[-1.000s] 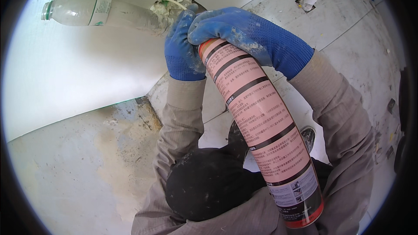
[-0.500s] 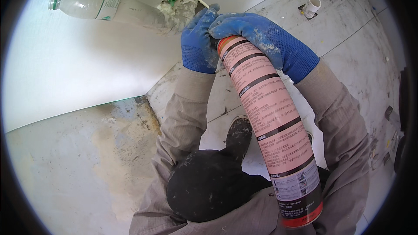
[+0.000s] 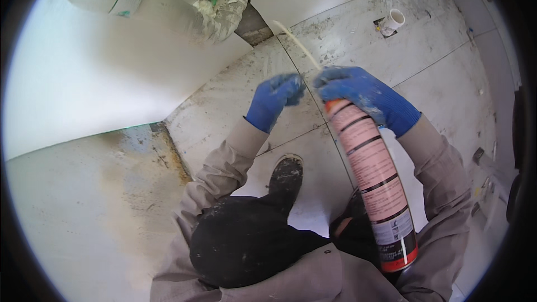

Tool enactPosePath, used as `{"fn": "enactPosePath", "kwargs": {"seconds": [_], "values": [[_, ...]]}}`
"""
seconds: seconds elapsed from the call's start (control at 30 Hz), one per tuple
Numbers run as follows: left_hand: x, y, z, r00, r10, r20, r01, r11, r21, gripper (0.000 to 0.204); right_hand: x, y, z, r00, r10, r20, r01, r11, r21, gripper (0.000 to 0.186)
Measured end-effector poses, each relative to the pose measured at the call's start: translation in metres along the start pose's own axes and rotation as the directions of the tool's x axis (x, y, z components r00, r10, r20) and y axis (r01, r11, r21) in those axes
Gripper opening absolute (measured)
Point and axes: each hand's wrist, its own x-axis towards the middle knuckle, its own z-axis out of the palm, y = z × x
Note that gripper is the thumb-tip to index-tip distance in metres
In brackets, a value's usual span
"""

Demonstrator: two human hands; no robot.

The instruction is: The person applies expanding foam around a pipe protruding from the wall, then measures and cuts a white tile trim piece to fit around the pipe. They use a utility knife to score and snap the trim, and a tape measure to verify dimensions before positioning the piece against the wall.

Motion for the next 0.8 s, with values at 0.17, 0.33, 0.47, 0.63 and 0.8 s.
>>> {"fn": "enactPosePath", "kwargs": {"seconds": [0.17,0.33,0.47,0.63,0.8], "values": [[-0.016,-0.104,-0.049,0.999,-0.035,0.008,0.028,0.898,0.44,0.035,-0.048,0.053,-0.077,0.945,0.215,-0.246,-0.311,0.822,-0.477,0.043],[-0.072,-0.122,-0.094,0.917,0.347,0.196,-0.271,0.182,0.945,0.038,-0.134,0.131,-0.156,0.788,-0.057,-0.613,-0.538,0.42,-0.731,0.05],[-0.136,-0.13,-0.16,0.937,0.048,0.346,-0.337,-0.132,0.932,0.037,-0.18,0.155,-0.182,0.592,0.019,-0.806,-0.76,0.347,-0.55,0.054],[-0.138,-0.103,-0.192,0.977,-0.21,0.028,-0.027,0.009,1.0,0.033,-0.239,0.236,-0.195,0.504,-0.048,-0.862,-0.825,0.266,-0.498,0.059],[-0.069,-0.076,-0.148,0.938,0.178,0.297,-0.308,0.041,0.95,0.031,-0.294,0.313,-0.206,0.55,0.011,-0.835,-0.773,0.385,-0.504,0.06]]}}
